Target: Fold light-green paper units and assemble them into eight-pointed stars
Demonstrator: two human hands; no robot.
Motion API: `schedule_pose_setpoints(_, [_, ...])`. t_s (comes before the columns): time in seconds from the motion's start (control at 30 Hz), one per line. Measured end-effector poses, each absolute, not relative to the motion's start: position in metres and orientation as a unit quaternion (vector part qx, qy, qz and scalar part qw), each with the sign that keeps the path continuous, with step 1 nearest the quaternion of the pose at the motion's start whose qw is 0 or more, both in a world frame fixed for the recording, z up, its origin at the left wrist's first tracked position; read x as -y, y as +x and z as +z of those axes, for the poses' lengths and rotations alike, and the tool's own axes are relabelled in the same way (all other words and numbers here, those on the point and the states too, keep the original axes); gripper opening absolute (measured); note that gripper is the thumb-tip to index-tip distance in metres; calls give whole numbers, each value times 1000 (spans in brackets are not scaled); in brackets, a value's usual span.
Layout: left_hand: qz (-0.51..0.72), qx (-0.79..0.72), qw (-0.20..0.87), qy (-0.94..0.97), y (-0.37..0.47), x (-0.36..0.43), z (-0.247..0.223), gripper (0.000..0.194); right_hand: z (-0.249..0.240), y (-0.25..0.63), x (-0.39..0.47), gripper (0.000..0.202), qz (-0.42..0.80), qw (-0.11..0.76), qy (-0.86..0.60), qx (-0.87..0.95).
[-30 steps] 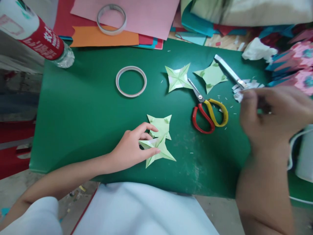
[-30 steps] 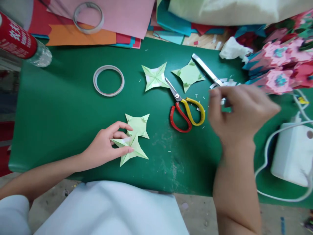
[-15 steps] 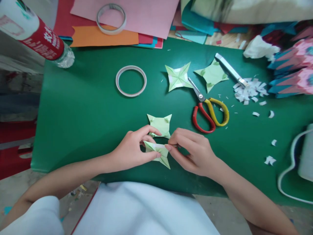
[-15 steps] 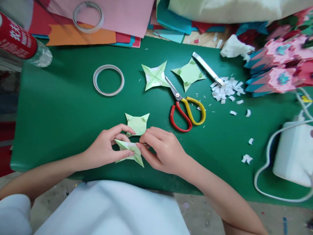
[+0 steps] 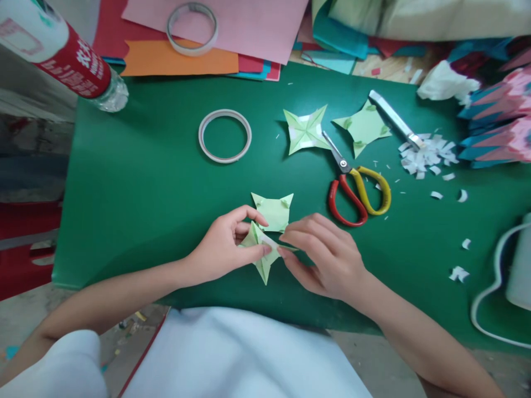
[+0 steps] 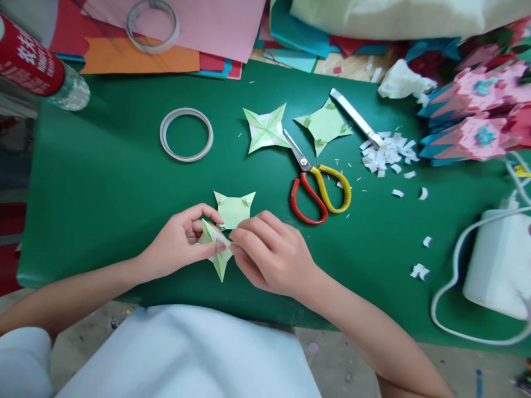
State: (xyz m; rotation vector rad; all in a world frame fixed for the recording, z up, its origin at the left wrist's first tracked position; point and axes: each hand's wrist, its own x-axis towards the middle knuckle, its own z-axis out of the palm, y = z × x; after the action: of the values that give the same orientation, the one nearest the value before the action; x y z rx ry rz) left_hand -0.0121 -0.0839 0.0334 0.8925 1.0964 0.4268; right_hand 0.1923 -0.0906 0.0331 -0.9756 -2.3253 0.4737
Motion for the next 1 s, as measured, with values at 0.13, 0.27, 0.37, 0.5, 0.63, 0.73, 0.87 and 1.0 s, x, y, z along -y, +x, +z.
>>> schedule_pose_setpoints(0.13, [193,-512,720,426,-10,84,36,28,34,190,93,20,38,278,-316,906])
schedule_pose_setpoints(0.27, [185,-533,685,460,-9,86,36,25,37,190,98,17,-32,256,-296,919])
schedule_pose_setpoints(0.37, [182,-534,672,479,-9,88,34,25,40,189,101,12,-34,225,-296,928])
schedule_pose_setpoints(0.5, [181,-529,665,494,-10,90,32,24,42,188,101,8,-25,206,-295,933])
schedule_pose_setpoints(0.63, [175,-523,658,513,-11,91,32,23,40,189,99,8,-5,206,-287,935])
schedule_pose_setpoints(0.73, [167,-519,652,527,-11,91,32,23,39,191,97,8,19,206,-280,937])
schedule_pose_setpoints(0.87, [161,-515,648,537,-11,90,32,24,37,194,95,7,47,199,-273,940])
schedule_pose_setpoints(1.0, [160,-515,647,539,-11,90,32,25,36,195,94,5,66,199,-281,937])
